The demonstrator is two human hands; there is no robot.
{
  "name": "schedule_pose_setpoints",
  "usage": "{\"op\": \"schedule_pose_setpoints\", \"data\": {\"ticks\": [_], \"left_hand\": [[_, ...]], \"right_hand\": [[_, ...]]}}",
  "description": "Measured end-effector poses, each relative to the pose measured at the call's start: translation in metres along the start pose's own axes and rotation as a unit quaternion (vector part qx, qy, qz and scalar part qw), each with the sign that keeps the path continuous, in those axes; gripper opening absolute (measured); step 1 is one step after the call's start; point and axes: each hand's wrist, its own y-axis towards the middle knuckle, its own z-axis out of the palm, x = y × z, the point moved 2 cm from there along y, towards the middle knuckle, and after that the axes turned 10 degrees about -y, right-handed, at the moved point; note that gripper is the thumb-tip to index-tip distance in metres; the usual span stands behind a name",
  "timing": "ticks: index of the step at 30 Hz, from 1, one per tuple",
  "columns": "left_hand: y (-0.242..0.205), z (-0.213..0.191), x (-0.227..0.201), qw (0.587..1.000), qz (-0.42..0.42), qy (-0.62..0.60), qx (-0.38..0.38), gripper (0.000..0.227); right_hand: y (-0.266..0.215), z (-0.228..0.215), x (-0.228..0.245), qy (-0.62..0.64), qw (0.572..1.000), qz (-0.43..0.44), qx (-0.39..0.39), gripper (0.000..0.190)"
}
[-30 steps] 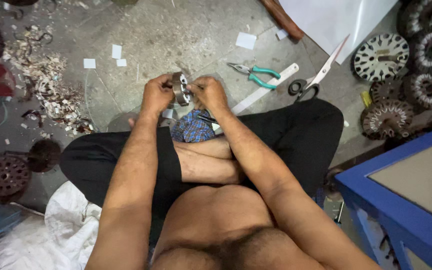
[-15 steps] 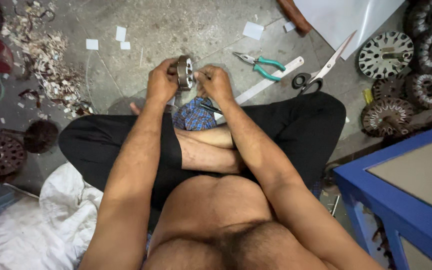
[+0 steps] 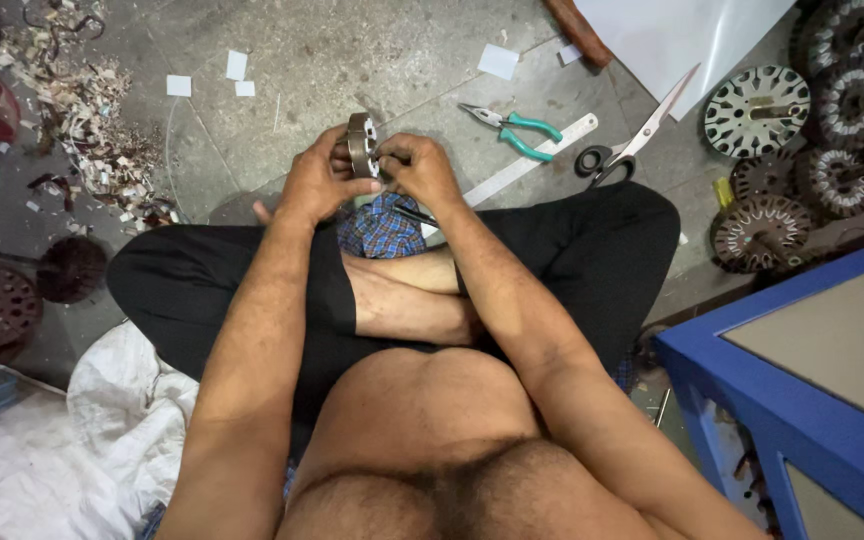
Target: The person sits on the floor and assembles small electrical components by inserting white rectangular pieces into slots on a circular metal part. They repeatedly pick up pieces from the floor, insert them into the component, and occasionally inspect the assembly.
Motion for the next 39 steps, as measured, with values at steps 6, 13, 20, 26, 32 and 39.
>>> {"op": "schedule_pose_setpoints", "data": {"ticks": [6,13,20,26,32,39], "left_hand": [[-0.001,-0.003,-0.002,0.999,0.025,-0.025,0.011,0.099],[-0.002,-0.008,-0.008,0.999,0.032,0.009,0.025,0.092],[-0.002,-0.006,-0.002,0.997,0.067,0.029,0.011,0.094],[0.021,0.000,0.019,0.992,0.089,-0.076,-0.055,0.080],[0.027,-0.004,0.028,0.980,0.027,-0.152,-0.124,0.064],[0.031,-0.004,0.010,0.955,0.027,-0.248,-0.160,0.063]], "right_hand": [[-0.001,-0.006,0.012,-0.040,0.998,0.046,0.029,0.013],[-0.004,-0.010,0.027,-0.266,0.961,-0.070,-0.011,0.020],[-0.009,-0.015,0.019,-0.247,0.967,-0.055,-0.013,0.027],[-0.006,-0.016,0.018,-0.244,0.964,-0.097,-0.034,0.039],[-0.002,-0.014,0.018,-0.162,0.980,-0.106,-0.033,0.032],[0.013,-0.001,0.026,-0.032,0.998,-0.010,-0.048,0.023]]}}
